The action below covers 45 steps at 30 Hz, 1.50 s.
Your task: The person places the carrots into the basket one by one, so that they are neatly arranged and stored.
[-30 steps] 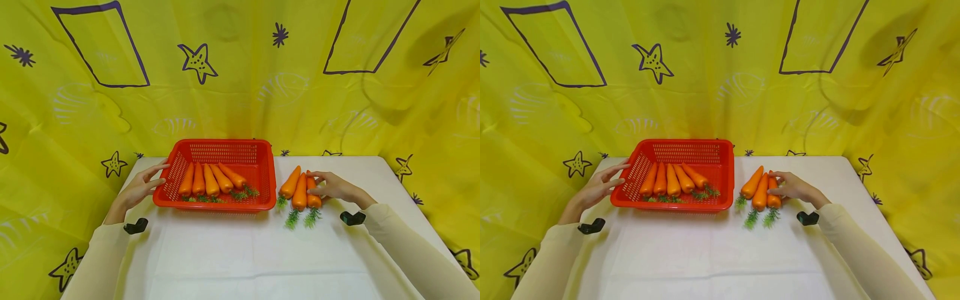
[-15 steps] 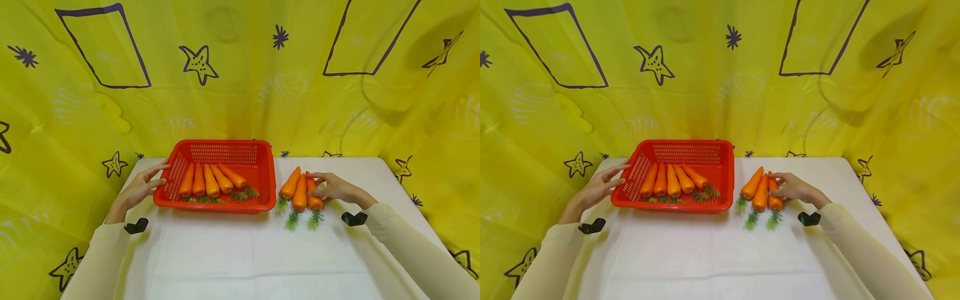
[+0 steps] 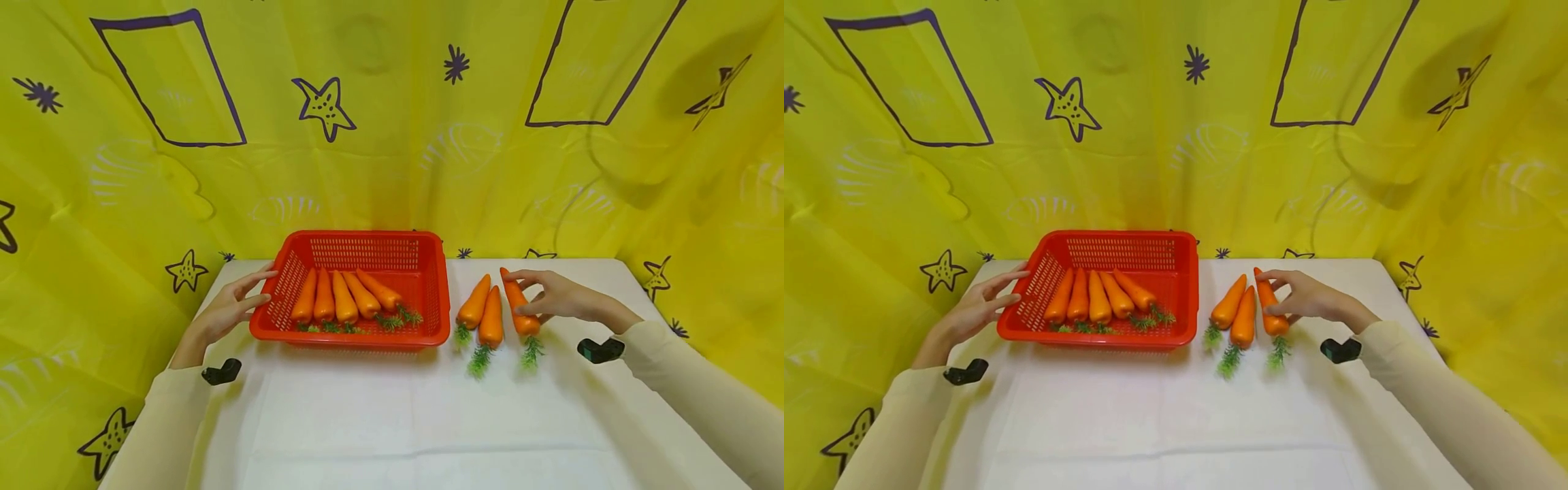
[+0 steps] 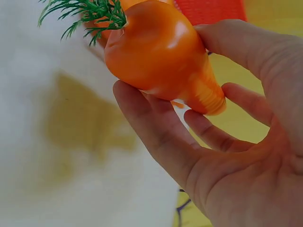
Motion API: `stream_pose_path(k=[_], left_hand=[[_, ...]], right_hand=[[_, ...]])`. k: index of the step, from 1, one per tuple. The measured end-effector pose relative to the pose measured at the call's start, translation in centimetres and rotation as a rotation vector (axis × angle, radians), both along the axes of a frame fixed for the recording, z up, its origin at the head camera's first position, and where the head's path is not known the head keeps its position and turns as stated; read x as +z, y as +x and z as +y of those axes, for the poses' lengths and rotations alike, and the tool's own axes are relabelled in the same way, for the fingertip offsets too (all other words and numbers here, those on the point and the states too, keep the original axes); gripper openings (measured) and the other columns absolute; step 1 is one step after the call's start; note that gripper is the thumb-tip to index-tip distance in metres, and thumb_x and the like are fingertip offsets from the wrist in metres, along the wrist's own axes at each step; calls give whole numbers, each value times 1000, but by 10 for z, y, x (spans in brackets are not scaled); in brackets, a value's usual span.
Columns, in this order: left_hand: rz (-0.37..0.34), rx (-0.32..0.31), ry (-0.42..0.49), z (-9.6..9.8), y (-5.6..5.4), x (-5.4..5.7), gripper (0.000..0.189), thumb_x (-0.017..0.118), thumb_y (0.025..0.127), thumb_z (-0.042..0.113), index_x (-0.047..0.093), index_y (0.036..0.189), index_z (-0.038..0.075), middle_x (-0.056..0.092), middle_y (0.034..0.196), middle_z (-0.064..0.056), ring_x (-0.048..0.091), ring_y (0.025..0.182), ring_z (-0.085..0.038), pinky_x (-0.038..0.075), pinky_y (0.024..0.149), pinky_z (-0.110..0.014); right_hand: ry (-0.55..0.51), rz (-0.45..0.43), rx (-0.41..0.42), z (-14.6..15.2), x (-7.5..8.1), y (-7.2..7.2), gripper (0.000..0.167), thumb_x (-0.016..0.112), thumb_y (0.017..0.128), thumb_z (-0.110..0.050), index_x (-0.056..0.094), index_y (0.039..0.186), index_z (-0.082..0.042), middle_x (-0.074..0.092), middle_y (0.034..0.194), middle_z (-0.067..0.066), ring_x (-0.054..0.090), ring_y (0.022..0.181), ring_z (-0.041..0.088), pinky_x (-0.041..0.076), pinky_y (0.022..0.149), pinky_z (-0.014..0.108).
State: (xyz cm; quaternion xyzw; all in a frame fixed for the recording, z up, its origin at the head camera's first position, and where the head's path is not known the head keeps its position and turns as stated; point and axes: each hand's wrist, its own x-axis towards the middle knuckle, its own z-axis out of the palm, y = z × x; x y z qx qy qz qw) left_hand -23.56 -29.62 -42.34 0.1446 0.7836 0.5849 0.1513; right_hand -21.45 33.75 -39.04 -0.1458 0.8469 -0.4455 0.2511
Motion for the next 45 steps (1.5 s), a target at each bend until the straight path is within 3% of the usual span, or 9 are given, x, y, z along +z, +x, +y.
stream_pose_path(k=[5, 15, 24, 30, 38, 45], left_hand=[[1, 1, 1, 0, 0, 0, 57, 60, 105, 13, 38, 157, 3, 8, 173, -4, 15, 153, -43, 55, 90, -33], [-1, -2, 12, 0, 1, 0, 56, 59, 105, 13, 38, 156, 3, 7, 173, -5, 15, 152, -45, 56, 89, -32], [3, -3, 4, 0, 1, 0, 56, 59, 105, 13, 38, 156, 3, 7, 173, -5, 15, 153, -44, 55, 90, -33], [2, -3, 3, 0, 1, 0, 56, 59, 105, 14, 39, 157, 4, 8, 173, -4, 18, 152, -44, 56, 90, -33], [1, 1, 13, -1, 1, -1, 57, 60, 105, 14, 39, 156, 3, 8, 173, -5, 19, 151, -45, 56, 89, -34], [3, 0, 16, -1, 0, -1, 58, 61, 105, 14, 39, 157, 4, 8, 173, -4, 22, 150, -45, 57, 89, -35]], right_hand=[[24, 38, 1, 1, 21, 1, 79, 78, 93, -17, 35, 158, -4, 34, 148, 34, 68, 107, 34, 61, 77, 41], [12, 91, 1, -3, 54, 3, 75, 76, 95, -18, 36, 158, -12, 36, 151, 25, 68, 107, 31, 56, 84, 41], [37, 143, 14, -11, 62, 1, 76, 76, 95, -24, 36, 159, -16, 39, 152, 23, 64, 115, 34, 54, 86, 42], [34, 171, 34, -24, 67, -5, 75, 77, 94, -21, 38, 158, -14, 42, 150, 22, 67, 108, 30, 55, 86, 42], [33, 187, 100, -58, 79, -22, 73, 77, 94, -25, 41, 157, -17, 43, 150, 19, 68, 108, 30, 56, 87, 42], [-3, 157, 154, -100, 80, -43, 72, 76, 95, -19, 41, 157, -15, 42, 150, 19, 72, 97, 28, 58, 84, 44]])
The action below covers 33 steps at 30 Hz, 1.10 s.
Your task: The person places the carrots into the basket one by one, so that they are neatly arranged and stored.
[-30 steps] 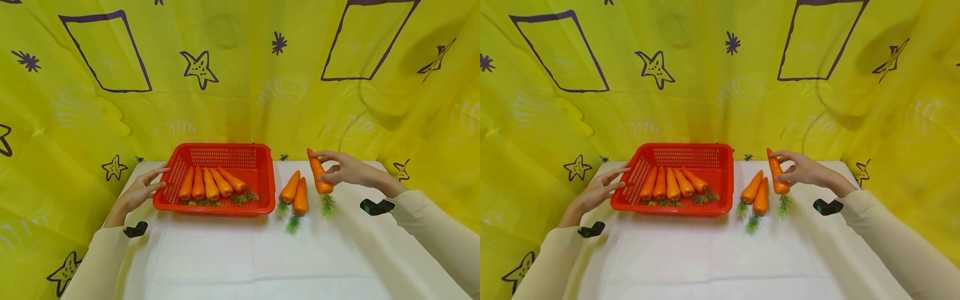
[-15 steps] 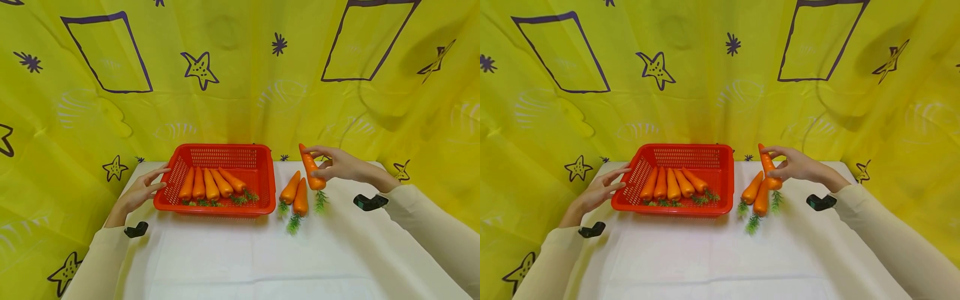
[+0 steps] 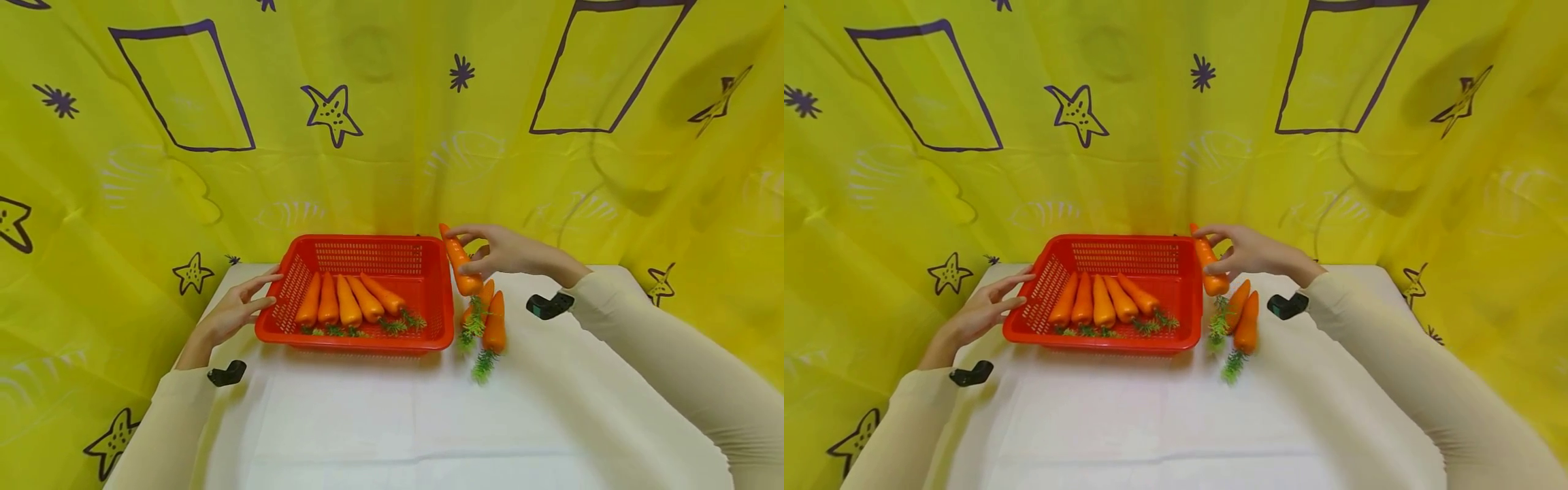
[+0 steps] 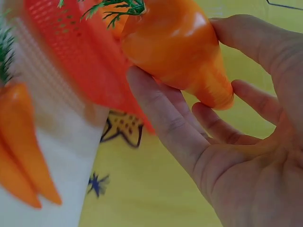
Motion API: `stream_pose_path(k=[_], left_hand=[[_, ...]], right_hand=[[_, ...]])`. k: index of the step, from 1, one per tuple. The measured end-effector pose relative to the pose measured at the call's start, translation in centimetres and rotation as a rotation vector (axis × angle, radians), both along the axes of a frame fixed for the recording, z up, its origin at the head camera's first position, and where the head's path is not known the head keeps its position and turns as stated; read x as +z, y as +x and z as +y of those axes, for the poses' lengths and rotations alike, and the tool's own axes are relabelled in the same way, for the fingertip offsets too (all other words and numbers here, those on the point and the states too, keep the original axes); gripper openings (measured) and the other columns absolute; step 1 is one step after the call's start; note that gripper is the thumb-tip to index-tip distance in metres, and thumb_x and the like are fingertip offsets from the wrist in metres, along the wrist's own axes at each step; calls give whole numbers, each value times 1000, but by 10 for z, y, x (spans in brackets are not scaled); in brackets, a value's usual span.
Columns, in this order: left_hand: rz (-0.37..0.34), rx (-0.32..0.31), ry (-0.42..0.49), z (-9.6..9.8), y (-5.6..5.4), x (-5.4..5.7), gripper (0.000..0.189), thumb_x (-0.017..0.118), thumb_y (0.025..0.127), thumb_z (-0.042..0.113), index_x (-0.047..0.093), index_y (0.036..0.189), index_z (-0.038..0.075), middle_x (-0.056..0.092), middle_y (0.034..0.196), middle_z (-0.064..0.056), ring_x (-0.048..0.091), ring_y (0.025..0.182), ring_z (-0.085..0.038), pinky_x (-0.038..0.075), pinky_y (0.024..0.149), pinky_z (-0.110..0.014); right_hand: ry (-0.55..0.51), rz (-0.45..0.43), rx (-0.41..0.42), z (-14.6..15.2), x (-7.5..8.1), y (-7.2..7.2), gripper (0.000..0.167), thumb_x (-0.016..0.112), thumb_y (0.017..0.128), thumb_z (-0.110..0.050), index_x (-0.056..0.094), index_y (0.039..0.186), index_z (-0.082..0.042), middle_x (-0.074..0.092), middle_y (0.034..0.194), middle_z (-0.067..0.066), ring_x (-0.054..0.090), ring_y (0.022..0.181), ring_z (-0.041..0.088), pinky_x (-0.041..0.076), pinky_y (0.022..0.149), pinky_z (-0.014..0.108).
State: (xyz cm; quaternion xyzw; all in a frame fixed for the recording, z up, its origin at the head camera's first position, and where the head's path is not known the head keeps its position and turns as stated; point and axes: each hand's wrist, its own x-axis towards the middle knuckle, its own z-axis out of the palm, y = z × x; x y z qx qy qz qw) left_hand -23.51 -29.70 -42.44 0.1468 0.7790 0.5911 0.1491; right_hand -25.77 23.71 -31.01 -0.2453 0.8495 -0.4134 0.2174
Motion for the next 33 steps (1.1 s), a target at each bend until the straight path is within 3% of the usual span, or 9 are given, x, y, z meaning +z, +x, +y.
stream_pose_path(k=[6, 19, 22, 27, 33], left_hand=[[4, 4, -4, 0, -2, -2, 57, 60, 105, 14, 39, 157, 4, 9, 173, -4, 26, 148, -44, 56, 91, -39], [-11, 22, 0, 2, -1, 1, 55, 59, 105, 12, 40, 156, 3, 10, 173, -2, 26, 149, -42, 58, 88, -35], [-8, 24, -1, 2, -2, 1, 56, 59, 105, 12, 40, 156, 2, 11, 173, -2, 25, 150, -41, 58, 87, -34], [-4, 19, -6, 1, -2, 0, 56, 60, 105, 13, 40, 156, 3, 11, 173, -2, 24, 151, -40, 57, 88, -34], [3, 11, -10, 0, -2, -1, 56, 60, 105, 15, 40, 157, 4, 11, 173, -1, 24, 151, -41, 57, 88, -35]], right_hand=[[-16, -1, 45, -39, 0, -15, 71, 76, 95, -19, 42, 157, -18, 43, 151, 18, 71, 104, 29, 60, 81, 43], [-41, -30, 113, -116, -23, -42, 72, 77, 94, -22, 42, 157, -13, 42, 153, 21, 71, 89, 29, 60, 77, 42], [-57, -42, 118, -131, -31, -45, 72, 77, 94, -23, 43, 157, -14, 42, 154, 19, 69, 103, 29, 60, 78, 42], [-97, -95, 111, -156, -45, -48, 71, 77, 94, -21, 44, 156, -13, 42, 155, 17, 51, 134, 29, 60, 82, 46], [-140, -137, 107, -185, -61, -52, 72, 78, 93, -19, 44, 156, -12, 43, 154, 17, 51, 134, 29, 59, 85, 49]])
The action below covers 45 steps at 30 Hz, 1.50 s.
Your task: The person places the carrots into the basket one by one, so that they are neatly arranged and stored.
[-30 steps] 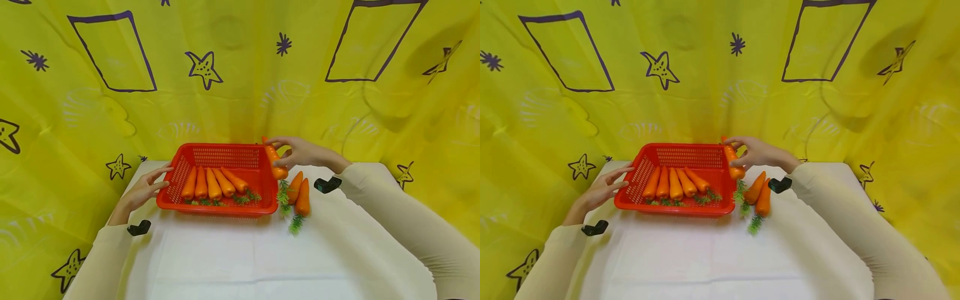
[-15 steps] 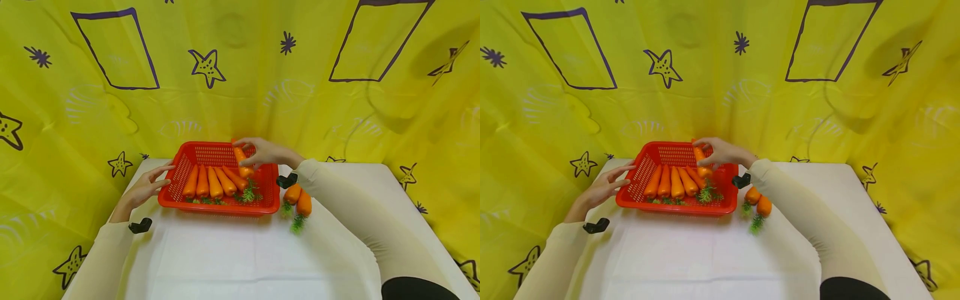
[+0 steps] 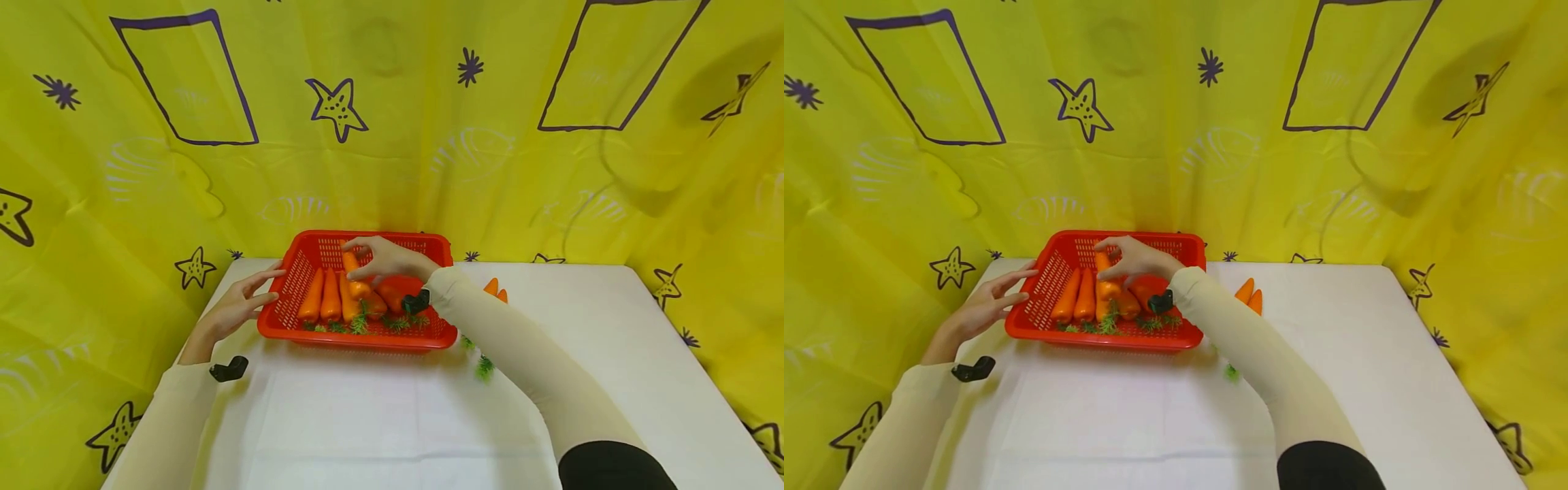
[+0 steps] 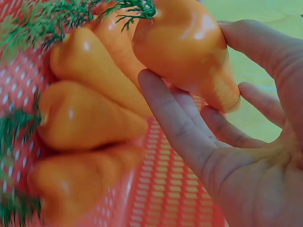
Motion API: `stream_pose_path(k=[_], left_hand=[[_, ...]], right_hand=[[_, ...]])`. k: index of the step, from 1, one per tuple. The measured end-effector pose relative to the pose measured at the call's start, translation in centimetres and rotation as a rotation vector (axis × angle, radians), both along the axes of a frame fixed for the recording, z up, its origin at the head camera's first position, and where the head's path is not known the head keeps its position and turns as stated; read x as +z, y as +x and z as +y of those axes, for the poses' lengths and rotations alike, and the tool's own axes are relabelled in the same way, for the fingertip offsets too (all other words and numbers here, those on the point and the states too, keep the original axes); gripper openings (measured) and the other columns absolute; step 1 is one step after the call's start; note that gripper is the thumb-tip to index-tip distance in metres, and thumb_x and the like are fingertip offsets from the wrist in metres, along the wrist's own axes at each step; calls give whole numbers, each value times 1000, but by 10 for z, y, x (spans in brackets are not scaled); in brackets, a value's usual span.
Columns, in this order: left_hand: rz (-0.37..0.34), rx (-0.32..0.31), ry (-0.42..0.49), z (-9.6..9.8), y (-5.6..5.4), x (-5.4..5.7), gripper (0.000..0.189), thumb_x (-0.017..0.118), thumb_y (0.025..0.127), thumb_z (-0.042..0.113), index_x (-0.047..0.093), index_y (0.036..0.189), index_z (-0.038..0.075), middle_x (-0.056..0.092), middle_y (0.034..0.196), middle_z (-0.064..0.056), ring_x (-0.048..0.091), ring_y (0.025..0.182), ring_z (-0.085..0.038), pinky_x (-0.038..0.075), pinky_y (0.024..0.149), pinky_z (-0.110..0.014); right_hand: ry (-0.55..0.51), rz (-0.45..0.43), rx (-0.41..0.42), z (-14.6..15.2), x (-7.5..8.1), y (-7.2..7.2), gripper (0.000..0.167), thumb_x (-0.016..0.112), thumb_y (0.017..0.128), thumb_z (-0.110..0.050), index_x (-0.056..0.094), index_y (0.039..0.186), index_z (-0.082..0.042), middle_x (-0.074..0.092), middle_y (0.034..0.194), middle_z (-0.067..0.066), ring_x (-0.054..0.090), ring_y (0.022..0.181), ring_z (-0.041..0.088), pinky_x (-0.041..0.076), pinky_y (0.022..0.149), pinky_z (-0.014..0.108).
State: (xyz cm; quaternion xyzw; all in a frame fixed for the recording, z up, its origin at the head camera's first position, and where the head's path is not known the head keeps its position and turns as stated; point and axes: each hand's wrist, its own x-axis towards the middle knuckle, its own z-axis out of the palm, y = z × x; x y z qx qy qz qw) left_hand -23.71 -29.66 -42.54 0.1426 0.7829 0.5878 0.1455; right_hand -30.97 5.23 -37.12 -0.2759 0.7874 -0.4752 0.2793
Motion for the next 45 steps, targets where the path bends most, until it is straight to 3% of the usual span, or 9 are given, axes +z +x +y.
stream_pose_path(k=[5, 8, 12, 16, 27, 31, 34, 37, 45], left_hand=[[1, 4, 3, -2, 0, 0, 56, 60, 105, 14, 40, 156, 4, 11, 173, -2, 24, 150, -41, 57, 88, -35], [-5, 5, 18, -2, -1, -1, 56, 60, 105, 14, 40, 156, 4, 11, 173, -1, 24, 150, -42, 58, 87, -36], [-7, 3, 21, -2, -2, -2, 55, 60, 105, 13, 41, 156, 4, 12, 173, 0, 27, 149, -43, 58, 87, -37], [-6, 4, 15, -2, -3, -2, 55, 60, 105, 14, 41, 156, 5, 13, 173, 0, 29, 148, -43, 59, 86, -37], [-5, 8, -6, -1, -2, -1, 54, 59, 105, 13, 41, 156, 6, 13, 173, 0, 32, 146, -44, 58, 87, -37], [-8, 11, -5, -1, -2, -1, 54, 58, 105, 12, 41, 156, 6, 13, 173, 0, 33, 146, -44, 59, 86, -37], [-12, 8, 2, 0, -2, -1, 54, 58, 105, 12, 41, 156, 5, 12, 173, 0, 30, 147, -45, 59, 86, -38], [-13, 6, 3, 0, -1, 0, 54, 59, 105, 12, 41, 156, 5, 12, 173, 0, 28, 149, -44, 59, 87, -38], [-3, 6, -5, -1, 0, 1, 55, 59, 105, 14, 41, 156, 5, 11, 173, -1, 26, 149, -45, 58, 88, -40]], right_hand=[[-33, -33, 5, -24, -11, -3, 70, 78, 93, -17, 45, 155, -13, 42, 152, 16, 66, 106, 30, 59, 85, 52], [-41, -34, 4, -36, -19, -5, 69, 77, 94, -18, 44, 155, -11, 40, 153, 15, 68, 88, 27, 59, 84, 51], [-37, -45, -3, -49, -28, -6, 71, 76, 95, -19, 42, 157, -8, 39, 156, 15, 66, 86, 22, 60, 81, 46], [-57, -88, -9, -58, -36, -8, 73, 76, 95, -17, 40, 157, -7, 48, 147, 18, 69, 93, 25, 61, 77, 42], [-54, -126, -40, -69, -42, -10, 70, 74, 96, -18, 41, 157, -8, 60, 130, 17, 68, 88, 24, 61, 79, 44], [-30, -141, -42, -71, -44, -12, 68, 74, 97, -21, 44, 155, -6, 66, 108, 11, 65, 79, 21, 61, 79, 42], [-6, -157, -41, -73, -45, -12, 64, 73, 97, -24, 47, 153, -6, 61, 88, 7, 59, 72, 20, 61, 78, 41], [6, -169, -49, -75, -47, -13, 63, 73, 98, -27, 48, 153, -7, 56, 79, 7, 53, 71, 20, 60, 76, 40], [14, -134, -64, -81, -50, -11, 69, 75, 96, -35, 47, 153, -8, 65, 108, 12, 62, 77, 18, 61, 74, 38]])
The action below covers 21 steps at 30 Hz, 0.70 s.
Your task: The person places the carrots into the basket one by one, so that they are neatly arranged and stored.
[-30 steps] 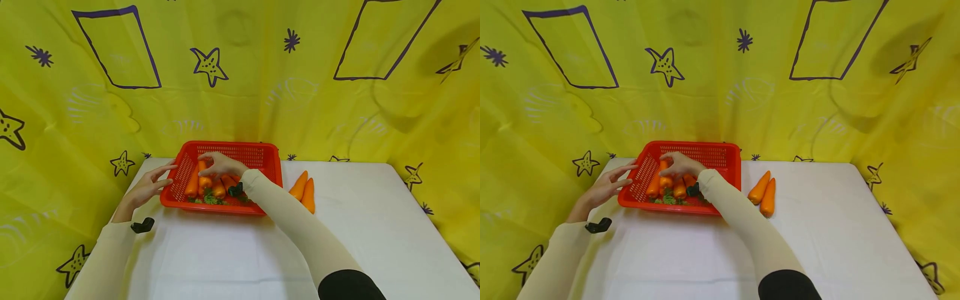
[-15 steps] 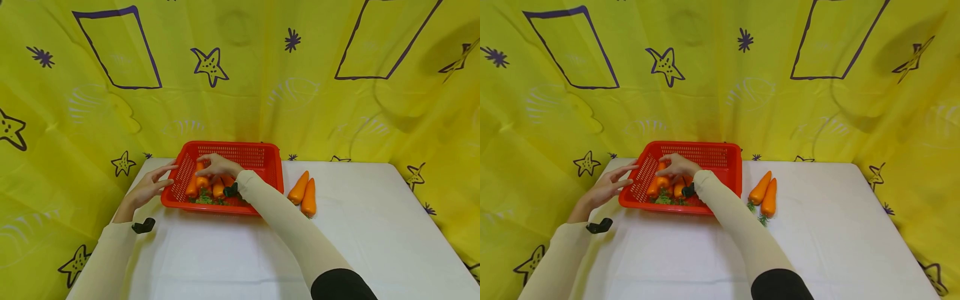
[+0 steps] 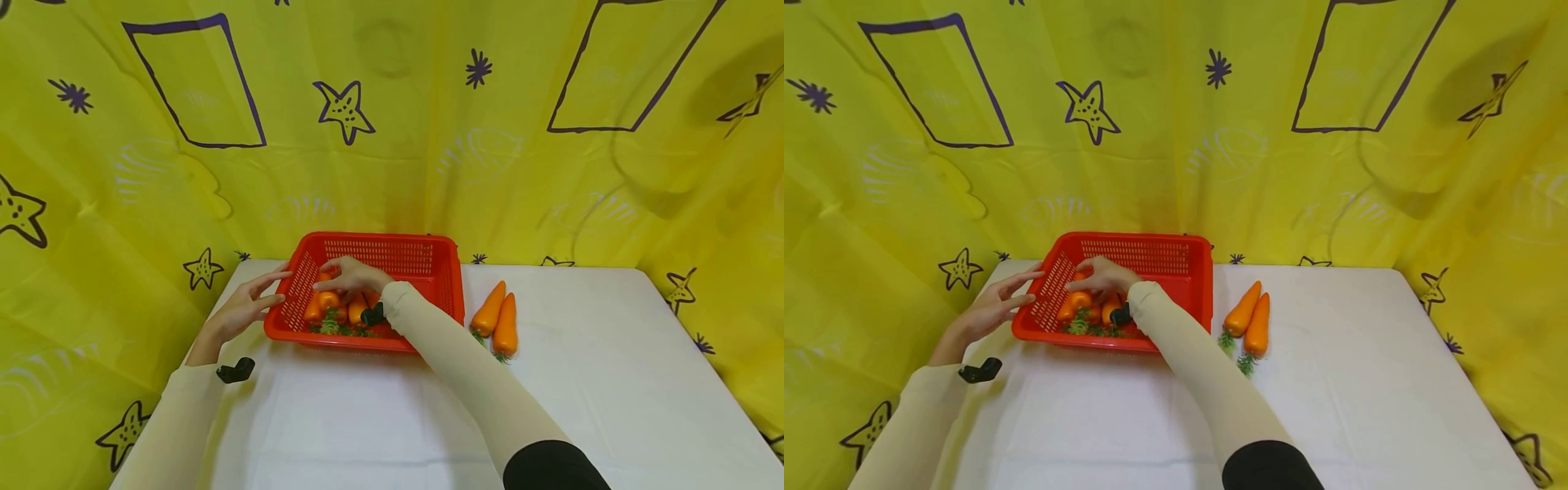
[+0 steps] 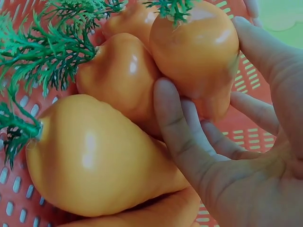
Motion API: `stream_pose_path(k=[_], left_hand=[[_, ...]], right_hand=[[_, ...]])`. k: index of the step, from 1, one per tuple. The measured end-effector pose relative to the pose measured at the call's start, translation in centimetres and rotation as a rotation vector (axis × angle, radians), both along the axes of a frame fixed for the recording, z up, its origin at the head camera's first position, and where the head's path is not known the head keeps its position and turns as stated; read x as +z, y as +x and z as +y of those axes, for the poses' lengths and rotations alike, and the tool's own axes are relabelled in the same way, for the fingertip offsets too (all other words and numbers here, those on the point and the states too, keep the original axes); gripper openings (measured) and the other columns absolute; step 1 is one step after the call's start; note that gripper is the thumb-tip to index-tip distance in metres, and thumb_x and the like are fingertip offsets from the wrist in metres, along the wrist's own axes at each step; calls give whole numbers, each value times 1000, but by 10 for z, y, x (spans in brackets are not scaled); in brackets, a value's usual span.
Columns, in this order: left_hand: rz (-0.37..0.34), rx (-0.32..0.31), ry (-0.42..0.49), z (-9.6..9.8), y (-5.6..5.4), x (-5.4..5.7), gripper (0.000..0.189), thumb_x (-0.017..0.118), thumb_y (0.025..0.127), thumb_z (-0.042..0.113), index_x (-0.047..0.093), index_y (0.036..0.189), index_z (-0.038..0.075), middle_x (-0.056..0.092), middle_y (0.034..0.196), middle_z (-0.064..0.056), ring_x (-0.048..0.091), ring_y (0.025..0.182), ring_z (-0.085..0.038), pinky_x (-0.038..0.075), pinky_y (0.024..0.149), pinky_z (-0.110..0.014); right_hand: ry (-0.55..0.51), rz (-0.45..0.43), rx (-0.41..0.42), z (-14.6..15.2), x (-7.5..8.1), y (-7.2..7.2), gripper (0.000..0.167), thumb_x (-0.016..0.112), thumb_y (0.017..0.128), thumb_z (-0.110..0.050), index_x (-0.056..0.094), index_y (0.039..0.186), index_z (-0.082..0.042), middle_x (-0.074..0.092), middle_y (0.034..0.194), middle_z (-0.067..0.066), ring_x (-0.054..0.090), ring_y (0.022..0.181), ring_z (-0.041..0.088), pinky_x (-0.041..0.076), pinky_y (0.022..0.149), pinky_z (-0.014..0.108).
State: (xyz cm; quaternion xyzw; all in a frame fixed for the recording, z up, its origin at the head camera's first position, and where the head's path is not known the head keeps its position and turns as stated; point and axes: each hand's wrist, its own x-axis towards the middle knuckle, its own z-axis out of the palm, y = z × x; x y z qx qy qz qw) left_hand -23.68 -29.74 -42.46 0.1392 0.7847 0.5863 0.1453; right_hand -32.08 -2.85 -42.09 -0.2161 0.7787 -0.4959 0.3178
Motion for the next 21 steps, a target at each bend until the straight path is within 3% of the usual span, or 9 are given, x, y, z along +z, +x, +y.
stream_pose_path(k=[13, 15, 21], left_hand=[[12, -3, -8, -1, -1, -1, 55, 59, 105, 15, 41, 156, 5, 12, 173, -2, 26, 150, -45, 58, 88, -42], [14, -6, -8, 0, -1, -1, 55, 59, 105, 14, 41, 156, 5, 11, 173, -2, 26, 150, -45, 58, 89, -42], [10, 1, -14, 0, -2, -2, 54, 59, 105, 15, 42, 156, 6, 13, 173, -1, 27, 150, -44, 58, 89, -43]], right_hand=[[29, 31, 23, 2, 2, 0, 69, 75, 95, -37, 48, 153, -9, 61, 130, 10, 68, 81, 19, 60, 74, 34], [33, 36, 27, 2, 2, 0, 70, 74, 96, -37, 47, 153, -8, 62, 125, 10, 69, 80, 19, 60, 74, 34], [7, 6, 42, 3, 1, -1, 70, 73, 97, -34, 44, 155, -8, 61, 93, 12, 64, 76, 21, 61, 72, 36]])
